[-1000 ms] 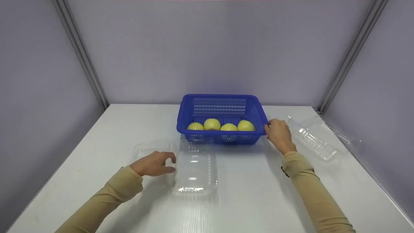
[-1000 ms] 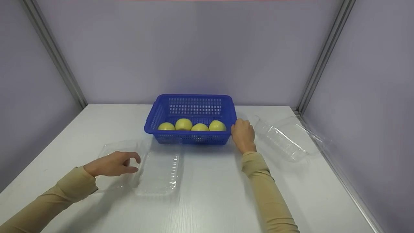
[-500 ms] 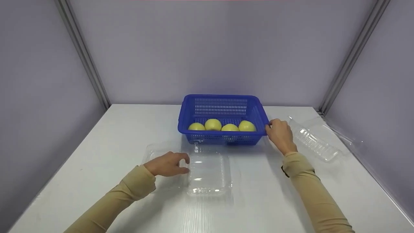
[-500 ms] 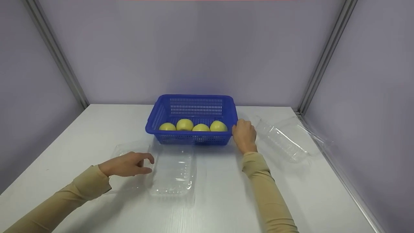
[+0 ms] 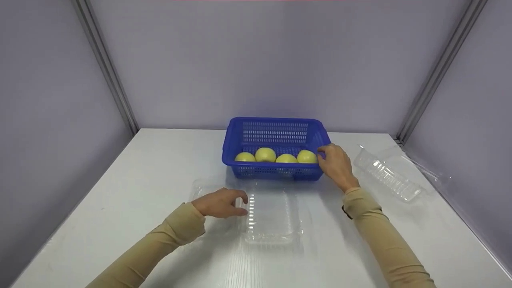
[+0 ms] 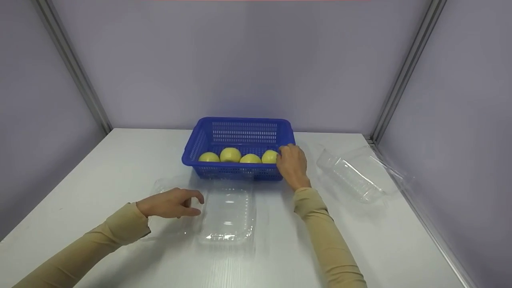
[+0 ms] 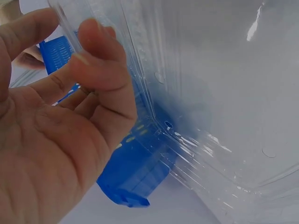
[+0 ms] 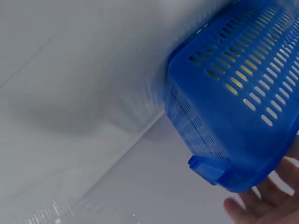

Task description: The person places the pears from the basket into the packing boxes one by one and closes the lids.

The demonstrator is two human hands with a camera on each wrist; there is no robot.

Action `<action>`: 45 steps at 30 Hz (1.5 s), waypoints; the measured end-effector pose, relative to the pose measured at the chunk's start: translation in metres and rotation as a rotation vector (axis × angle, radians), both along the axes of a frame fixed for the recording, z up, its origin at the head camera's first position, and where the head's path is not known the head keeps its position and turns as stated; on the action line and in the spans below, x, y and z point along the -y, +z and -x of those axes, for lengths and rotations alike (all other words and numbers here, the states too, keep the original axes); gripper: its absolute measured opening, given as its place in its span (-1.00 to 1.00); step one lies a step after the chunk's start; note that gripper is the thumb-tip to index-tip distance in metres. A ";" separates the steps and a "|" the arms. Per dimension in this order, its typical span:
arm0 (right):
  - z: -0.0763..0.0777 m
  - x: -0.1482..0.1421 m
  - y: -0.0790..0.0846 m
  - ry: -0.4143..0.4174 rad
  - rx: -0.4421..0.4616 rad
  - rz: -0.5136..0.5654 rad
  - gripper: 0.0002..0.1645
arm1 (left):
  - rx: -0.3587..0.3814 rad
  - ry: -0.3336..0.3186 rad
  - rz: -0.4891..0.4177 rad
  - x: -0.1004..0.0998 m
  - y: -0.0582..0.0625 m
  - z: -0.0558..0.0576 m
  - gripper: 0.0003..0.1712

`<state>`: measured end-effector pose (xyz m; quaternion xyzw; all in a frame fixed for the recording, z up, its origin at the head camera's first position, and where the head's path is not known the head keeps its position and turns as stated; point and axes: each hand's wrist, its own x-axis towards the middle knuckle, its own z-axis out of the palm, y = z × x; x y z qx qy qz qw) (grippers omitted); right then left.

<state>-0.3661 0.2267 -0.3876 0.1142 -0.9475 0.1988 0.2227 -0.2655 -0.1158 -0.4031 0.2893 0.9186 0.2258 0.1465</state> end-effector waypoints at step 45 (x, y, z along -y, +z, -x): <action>0.057 0.045 0.015 0.116 0.709 -0.395 -0.47 | -0.039 -0.057 -0.010 -0.016 -0.003 0.003 -0.61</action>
